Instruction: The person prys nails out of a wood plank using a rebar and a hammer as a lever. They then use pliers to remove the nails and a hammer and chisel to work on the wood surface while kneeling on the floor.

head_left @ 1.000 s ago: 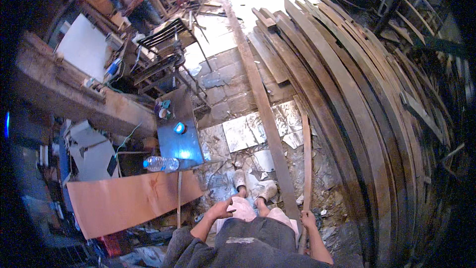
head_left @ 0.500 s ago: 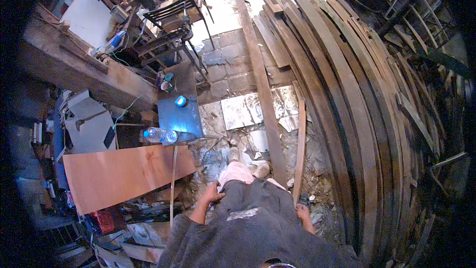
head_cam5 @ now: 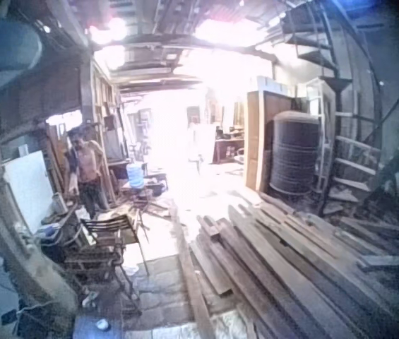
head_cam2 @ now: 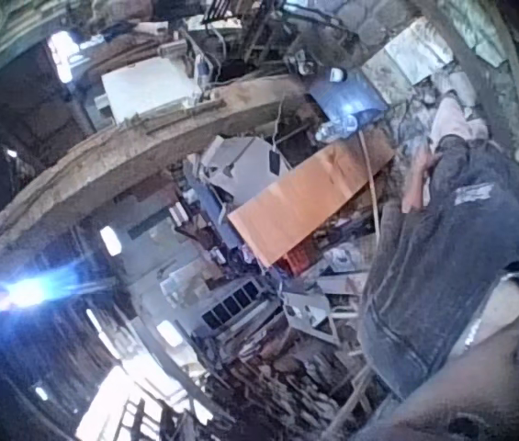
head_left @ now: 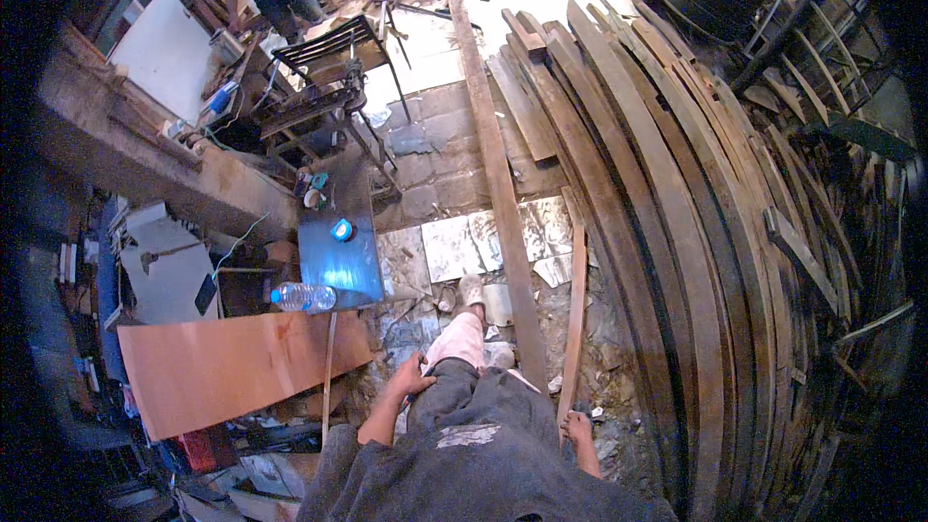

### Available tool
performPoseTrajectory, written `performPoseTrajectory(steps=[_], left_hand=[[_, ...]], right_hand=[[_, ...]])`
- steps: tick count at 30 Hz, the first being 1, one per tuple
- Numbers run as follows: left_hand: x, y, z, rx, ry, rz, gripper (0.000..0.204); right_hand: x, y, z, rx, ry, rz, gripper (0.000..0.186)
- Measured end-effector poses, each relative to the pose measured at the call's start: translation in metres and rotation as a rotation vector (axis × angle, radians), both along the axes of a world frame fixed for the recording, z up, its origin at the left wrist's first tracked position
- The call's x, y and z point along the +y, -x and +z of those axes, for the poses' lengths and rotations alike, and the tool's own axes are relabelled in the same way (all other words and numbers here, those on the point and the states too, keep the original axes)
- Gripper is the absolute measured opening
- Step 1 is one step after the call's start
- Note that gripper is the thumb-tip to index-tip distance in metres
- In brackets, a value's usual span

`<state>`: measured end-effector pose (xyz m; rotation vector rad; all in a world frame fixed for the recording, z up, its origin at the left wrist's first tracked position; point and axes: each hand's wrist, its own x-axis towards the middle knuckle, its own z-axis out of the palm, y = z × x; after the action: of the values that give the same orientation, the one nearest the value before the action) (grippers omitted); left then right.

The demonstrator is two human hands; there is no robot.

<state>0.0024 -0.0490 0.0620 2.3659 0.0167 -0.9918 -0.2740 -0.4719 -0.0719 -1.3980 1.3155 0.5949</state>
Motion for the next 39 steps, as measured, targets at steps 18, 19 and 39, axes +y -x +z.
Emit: performPoseTrajectory(steps=[18,19,39], left_hand=[[-0.081,-0.307,-0.026,-0.014,0.190,-0.067,0.060],[-0.083,-0.315,-0.028,-0.013,0.192,-0.091,0.060],[-0.122,-0.342,-0.039,0.154,0.040,0.179,0.057]], right_hand=[[-0.157,-0.262,0.014,-0.322,0.772,1.107,0.029],[-0.173,-0.300,0.018,-0.265,0.445,0.672,0.024],[-0.182,-0.302,0.023,0.185,0.277,0.865,0.033]])
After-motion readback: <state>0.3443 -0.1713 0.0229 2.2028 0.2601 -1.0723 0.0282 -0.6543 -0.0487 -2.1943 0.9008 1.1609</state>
